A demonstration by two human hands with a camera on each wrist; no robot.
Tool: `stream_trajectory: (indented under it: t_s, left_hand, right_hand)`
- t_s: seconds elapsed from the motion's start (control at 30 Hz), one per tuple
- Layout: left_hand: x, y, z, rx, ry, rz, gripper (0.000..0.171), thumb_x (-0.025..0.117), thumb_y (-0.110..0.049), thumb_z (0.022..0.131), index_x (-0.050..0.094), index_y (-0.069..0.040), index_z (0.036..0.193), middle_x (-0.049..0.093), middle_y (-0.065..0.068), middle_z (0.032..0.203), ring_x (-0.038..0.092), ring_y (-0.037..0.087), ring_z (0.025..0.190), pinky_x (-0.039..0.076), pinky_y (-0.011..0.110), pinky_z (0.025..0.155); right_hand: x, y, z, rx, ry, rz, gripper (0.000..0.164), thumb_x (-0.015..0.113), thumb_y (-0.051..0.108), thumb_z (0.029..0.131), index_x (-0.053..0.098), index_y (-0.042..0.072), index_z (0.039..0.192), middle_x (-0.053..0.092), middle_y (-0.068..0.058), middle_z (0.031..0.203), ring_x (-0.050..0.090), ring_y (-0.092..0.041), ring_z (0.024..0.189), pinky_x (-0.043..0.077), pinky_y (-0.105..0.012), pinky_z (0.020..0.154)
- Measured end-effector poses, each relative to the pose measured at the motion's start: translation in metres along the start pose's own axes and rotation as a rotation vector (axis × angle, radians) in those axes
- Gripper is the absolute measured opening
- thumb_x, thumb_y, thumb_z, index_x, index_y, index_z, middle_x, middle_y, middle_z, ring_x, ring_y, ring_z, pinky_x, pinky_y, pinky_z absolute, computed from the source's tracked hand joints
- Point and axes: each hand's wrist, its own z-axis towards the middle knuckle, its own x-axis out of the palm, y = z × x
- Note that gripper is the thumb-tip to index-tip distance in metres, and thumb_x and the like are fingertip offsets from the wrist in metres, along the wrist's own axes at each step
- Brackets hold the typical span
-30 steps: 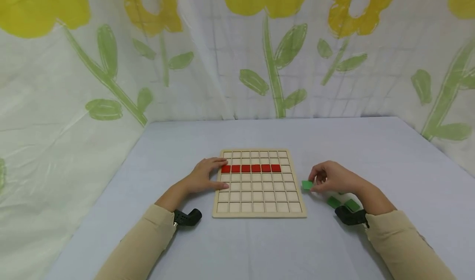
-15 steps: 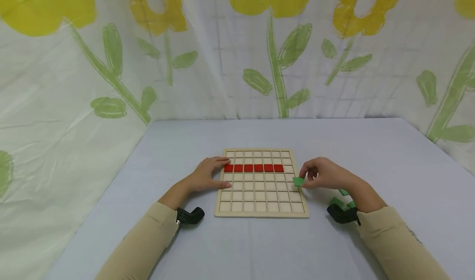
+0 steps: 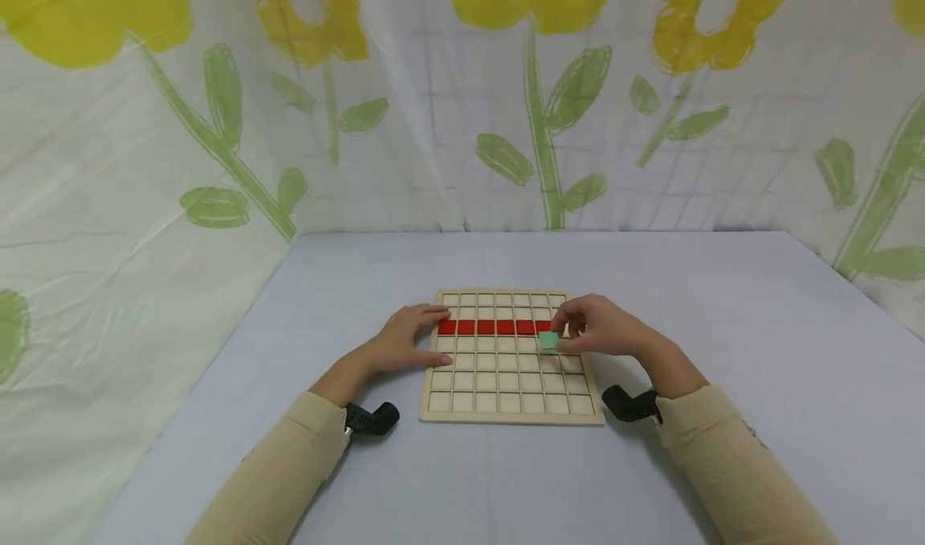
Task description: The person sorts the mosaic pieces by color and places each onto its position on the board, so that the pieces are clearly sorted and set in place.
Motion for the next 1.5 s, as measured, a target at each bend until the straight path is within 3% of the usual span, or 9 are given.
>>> stream_trajectory:
  t_s: [0.37, 0.97, 1.17, 1.5]
  left_hand:
    - [0.004, 0.002, 0.002, 0.015, 0.002, 0.005, 0.077, 0.071, -0.047, 0.077, 0.042, -0.014, 0.141, 0.036, 0.005, 0.148, 0.024, 0.028, 0.141, 0.01, 0.052, 0.116]
    - [0.001, 0.004, 0.0, 0.005, -0.007, -0.009, 0.077, 0.072, -0.046, 0.076, 0.043, -0.015, 0.14, 0.037, 0.005, 0.148, 0.025, 0.029, 0.14, 0.013, 0.052, 0.115]
    - [0.0, 0.005, 0.001, 0.019, -0.006, -0.009, 0.077, 0.072, -0.047, 0.077, 0.043, -0.015, 0.14, 0.037, 0.004, 0.148, 0.026, 0.029, 0.139, 0.014, 0.053, 0.115]
    - [-0.001, 0.005, -0.001, 0.051, -0.006, -0.026, 0.075, 0.072, -0.044, 0.078, 0.042, -0.014, 0.14, 0.036, 0.003, 0.148, 0.024, 0.028, 0.14, 0.007, 0.056, 0.115]
  right_hand:
    - [0.011, 0.007, 0.021, -0.019, 0.03, 0.051, 0.016, 0.072, 0.013, 0.078, 0.069, 0.005, 0.091, 0.06, 0.0, 0.068, 0.05, -0.012, 0.061, 0.045, -0.023, 0.056]
    - [0.033, 0.051, 0.071, -0.107, 0.009, 0.087, 0.013, 0.071, 0.014, 0.08, 0.07, 0.005, 0.09, 0.067, -0.006, 0.083, 0.057, -0.011, 0.067, 0.05, -0.025, 0.058]
    - [0.04, 0.061, 0.083, -0.131, 0.009, 0.08, 0.013, 0.071, 0.014, 0.08, 0.07, 0.006, 0.09, 0.068, -0.005, 0.083, 0.058, -0.011, 0.067, 0.05, -0.024, 0.058]
    - [0.054, 0.068, 0.099, -0.157, 0.028, 0.028, 0.013, 0.07, 0.013, 0.081, 0.071, 0.004, 0.091, 0.069, -0.007, 0.086, 0.06, -0.009, 0.071, 0.05, -0.02, 0.063]
